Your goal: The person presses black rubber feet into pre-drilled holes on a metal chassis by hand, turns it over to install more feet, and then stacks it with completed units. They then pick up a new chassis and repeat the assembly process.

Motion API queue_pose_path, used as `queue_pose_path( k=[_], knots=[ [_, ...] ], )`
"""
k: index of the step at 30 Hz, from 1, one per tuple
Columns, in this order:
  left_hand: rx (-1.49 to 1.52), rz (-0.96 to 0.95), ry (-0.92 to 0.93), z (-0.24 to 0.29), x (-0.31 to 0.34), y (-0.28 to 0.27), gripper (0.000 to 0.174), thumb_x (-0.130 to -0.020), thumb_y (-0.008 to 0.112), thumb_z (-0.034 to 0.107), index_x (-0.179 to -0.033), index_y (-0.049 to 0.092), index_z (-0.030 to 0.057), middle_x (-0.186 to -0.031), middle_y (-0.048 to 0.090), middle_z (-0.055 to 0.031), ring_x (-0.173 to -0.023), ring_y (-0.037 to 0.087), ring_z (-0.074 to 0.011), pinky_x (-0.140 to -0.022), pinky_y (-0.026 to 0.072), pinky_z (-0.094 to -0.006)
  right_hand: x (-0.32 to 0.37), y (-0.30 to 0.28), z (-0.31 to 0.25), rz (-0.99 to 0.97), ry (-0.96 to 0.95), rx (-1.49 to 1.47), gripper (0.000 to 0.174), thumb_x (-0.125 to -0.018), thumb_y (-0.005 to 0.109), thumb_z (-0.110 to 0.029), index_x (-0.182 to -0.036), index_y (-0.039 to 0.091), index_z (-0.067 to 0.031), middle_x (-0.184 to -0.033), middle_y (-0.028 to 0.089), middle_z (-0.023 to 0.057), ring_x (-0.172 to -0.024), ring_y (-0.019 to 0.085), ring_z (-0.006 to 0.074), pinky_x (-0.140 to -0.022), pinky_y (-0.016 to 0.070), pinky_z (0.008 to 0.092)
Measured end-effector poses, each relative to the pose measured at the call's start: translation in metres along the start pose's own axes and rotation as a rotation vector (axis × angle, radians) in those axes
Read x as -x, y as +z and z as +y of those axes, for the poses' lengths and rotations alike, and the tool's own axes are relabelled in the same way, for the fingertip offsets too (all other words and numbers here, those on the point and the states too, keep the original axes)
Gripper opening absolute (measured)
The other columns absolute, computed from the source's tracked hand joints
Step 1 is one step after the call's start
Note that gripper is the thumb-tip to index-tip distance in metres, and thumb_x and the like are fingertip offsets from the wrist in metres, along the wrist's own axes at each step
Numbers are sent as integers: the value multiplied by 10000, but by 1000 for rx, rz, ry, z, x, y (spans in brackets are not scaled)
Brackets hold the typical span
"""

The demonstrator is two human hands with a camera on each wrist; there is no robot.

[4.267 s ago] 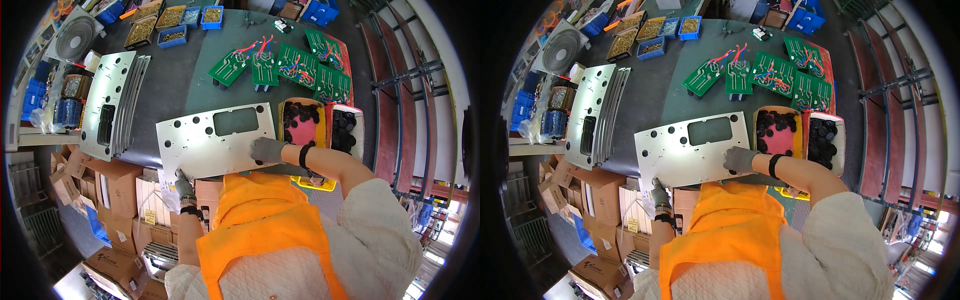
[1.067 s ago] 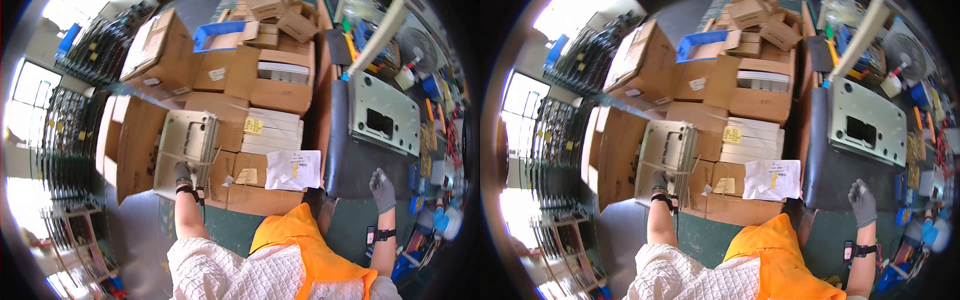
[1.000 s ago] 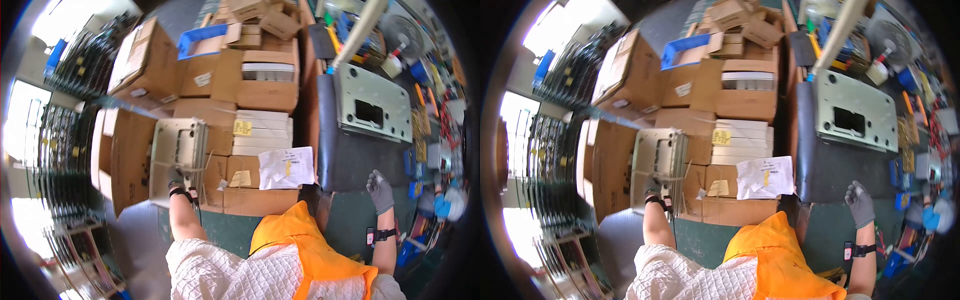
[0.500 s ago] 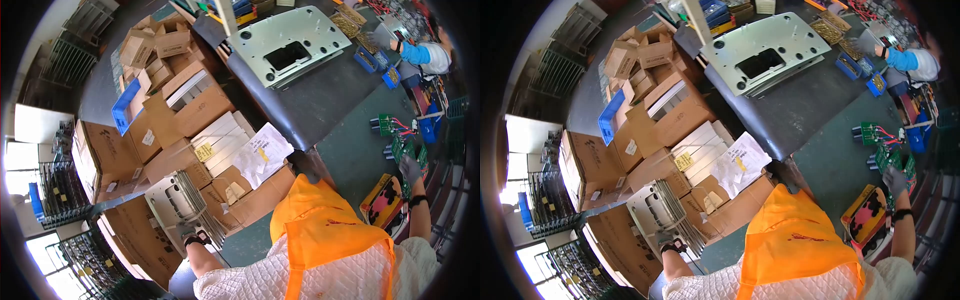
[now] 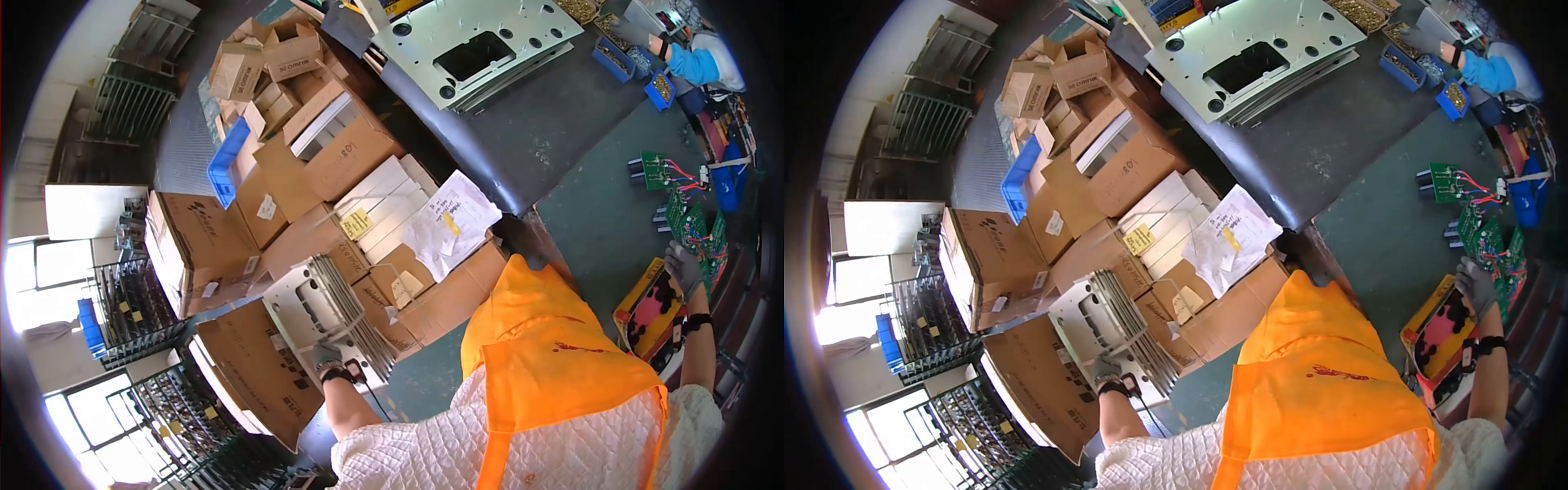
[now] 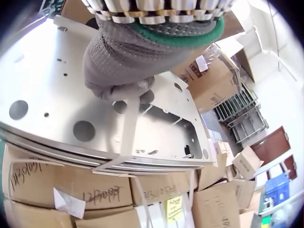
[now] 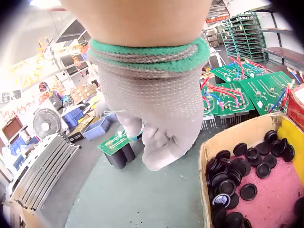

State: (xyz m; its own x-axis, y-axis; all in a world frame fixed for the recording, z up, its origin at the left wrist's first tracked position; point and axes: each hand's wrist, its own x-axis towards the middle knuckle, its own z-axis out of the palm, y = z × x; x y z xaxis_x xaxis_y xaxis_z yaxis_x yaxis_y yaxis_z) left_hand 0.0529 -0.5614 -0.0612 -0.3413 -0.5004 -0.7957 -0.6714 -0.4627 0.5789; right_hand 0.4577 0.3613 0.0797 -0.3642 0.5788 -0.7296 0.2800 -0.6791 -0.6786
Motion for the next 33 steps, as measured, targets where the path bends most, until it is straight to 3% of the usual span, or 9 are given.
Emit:
queue_pose_path(
  k=[2, 6, 8, 13, 18, 20, 24, 31, 33],
  knots=[
    [190, 15, -96, -8, 14, 9, 239, -988, 426, 284, -889, 590, 140, -600, 453, 35, -454, 416, -110, -393, 334, -256, 0, -11, -1, -129, -15, 30, 388, -946, 592, -234, -1273, 501, -47, -973, 604, 48, -812, 601, 145, -670, 524, 257],
    [136, -39, -76, -41, 64, 15, 293, -1006, 415, 371, -831, 530, 166, -577, 426, 36, -436, 378, -107, -383, 297, -249, 21, 9, 1, 104, -45, 117, 413, -937, 600, -237, -1286, 517, -31, -1029, 622, 59, -831, 609, 156, -720, 538, 300],
    [74, -69, -157, -55, 106, 34, 329, -1007, 399, 338, -729, 484, 183, -539, 379, 50, -407, 311, -104, -373, 267, -255, 17, -1, 5, 45, -41, 124, 428, -932, 604, -250, -1294, 526, -36, -1053, 627, 64, -841, 612, 162, -756, 538, 322],
    [-80, -241, -148, -121, 114, 43, 489, -996, 372, 559, -742, 529, 171, -575, 478, 30, -431, 351, -111, -382, 266, -249, 37, 46, 13, -88, -65, 132, 402, -926, 608, -241, -1270, 542, -43, -1039, 632, 50, -874, 618, 167, -805, 538, 342],
    [-32, -404, -135, -95, 87, 35, 301, -1012, 401, 354, -834, 581, 192, -640, 575, 65, -429, 379, -57, -368, 276, -223, 50, 99, 20, -147, -74, 149, 320, -952, 571, -217, -1223, 584, -46, -1034, 639, 60, -890, 641, 180, -810, 553, 360],
    [-232, -180, -29, -89, 87, 53, 318, -966, 451, 384, -701, 506, 218, -557, 425, 78, -415, 336, -80, -374, 245, -244, 53, 102, 26, -217, -75, 128, 322, -960, 560, -210, -1231, 583, -38, -1038, 646, 71, -882, 648, 178, -804, 558, 351],
    [-393, -242, -103, -70, 81, 40, 336, -967, 423, 355, -665, 424, 206, -520, 373, 62, -391, 316, -114, -367, 269, -275, 76, 76, 51, -144, -143, 69, 328, -963, 550, -200, -1242, 575, -28, -1038, 649, 77, -873, 648, 173, -797, 560, 340],
    [-317, -399, -252, -63, 217, 63, 405, -985, 422, 379, -624, 406, 196, -520, 345, 60, -387, 228, -86, -363, 217, -241, 116, -62, 97, 159, -240, -198, 370, -957, 596, -252, -1251, 548, -33, -1002, 638, 70, -820, 633, 152, -733, 557, 295],
    [-390, -455, -146, -56, 240, 69, 391, -1009, 403, 376, -658, 415, 204, -536, 367, 58, -381, 236, -75, -348, 214, -238, 132, -69, 98, 180, -237, -96, 319, -961, 574, -260, -1175, 601, -24, -898, 631, 34, -764, 619, 132, -698, 546, 268]
  ],
)
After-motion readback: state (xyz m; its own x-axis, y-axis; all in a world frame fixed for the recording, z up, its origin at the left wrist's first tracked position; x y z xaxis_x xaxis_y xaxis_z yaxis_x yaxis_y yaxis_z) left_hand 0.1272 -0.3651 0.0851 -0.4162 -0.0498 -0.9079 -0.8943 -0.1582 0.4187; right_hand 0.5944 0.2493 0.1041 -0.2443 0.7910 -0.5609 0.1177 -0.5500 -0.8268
